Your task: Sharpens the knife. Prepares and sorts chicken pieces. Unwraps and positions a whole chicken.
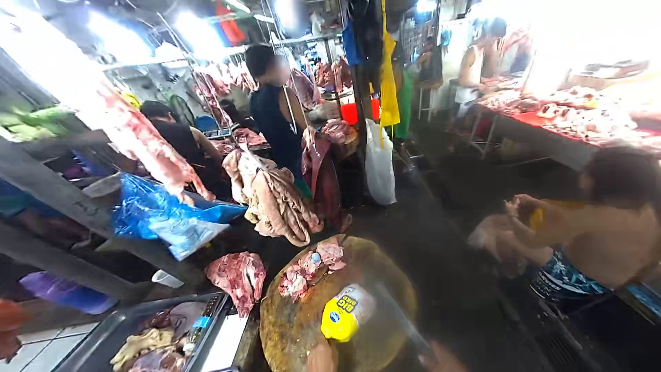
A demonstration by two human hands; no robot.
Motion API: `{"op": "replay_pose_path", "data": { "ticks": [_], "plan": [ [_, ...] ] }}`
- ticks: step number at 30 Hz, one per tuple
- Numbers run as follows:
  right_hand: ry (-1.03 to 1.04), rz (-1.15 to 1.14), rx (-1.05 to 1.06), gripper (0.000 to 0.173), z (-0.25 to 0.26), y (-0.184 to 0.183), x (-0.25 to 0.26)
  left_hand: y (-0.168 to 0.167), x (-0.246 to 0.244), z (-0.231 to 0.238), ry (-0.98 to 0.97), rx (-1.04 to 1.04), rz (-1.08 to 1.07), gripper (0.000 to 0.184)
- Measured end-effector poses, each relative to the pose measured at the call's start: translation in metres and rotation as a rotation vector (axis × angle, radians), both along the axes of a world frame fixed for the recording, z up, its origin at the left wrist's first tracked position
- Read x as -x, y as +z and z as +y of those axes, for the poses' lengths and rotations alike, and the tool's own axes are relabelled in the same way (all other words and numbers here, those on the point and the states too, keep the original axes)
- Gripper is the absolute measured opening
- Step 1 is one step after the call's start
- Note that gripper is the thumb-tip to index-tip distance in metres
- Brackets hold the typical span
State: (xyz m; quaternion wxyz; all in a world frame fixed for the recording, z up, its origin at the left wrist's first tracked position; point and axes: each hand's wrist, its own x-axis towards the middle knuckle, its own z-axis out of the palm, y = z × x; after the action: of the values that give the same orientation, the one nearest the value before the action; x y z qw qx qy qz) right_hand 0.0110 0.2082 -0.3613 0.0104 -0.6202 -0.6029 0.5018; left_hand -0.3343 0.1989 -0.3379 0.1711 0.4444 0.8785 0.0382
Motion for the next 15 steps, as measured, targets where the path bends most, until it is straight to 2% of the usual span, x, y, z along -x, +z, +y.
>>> {"op": "replay_pose_path", "data": {
  "ticks": [2,4,7,10,12,15],
  "plan": [
    [-0.041,-0.017,-0.03,0.063,0.003,0.003,0.004,0.007,-0.001,0.02,0.02,-0.017,-0.008,0.04],
    [-0.078,-0.038,-0.088,0.063,0.001,0.014,0.009,0.031,0.006,0.028,-0.072,0.029,-0.073,0.039],
    [-0.062,-0.117,-0.143,0.064,-0.011,0.023,0.015,0.057,0.02,0.003,-0.217,0.149,-0.207,0.042],
    [-0.015,-0.157,-0.144,0.067,-0.012,0.014,0.018,0.032,0.036,-0.021,-0.248,0.205,-0.259,0.036],
    [-0.026,-0.158,-0.162,0.07,-0.014,0.02,0.02,0.012,0.045,-0.034,-0.278,0.111,-0.31,0.033],
    [0.022,-0.153,-0.282,0.067,-0.031,0.038,0.03,0.004,0.049,-0.045,-0.29,0.024,-0.389,0.03]
  ]
}}
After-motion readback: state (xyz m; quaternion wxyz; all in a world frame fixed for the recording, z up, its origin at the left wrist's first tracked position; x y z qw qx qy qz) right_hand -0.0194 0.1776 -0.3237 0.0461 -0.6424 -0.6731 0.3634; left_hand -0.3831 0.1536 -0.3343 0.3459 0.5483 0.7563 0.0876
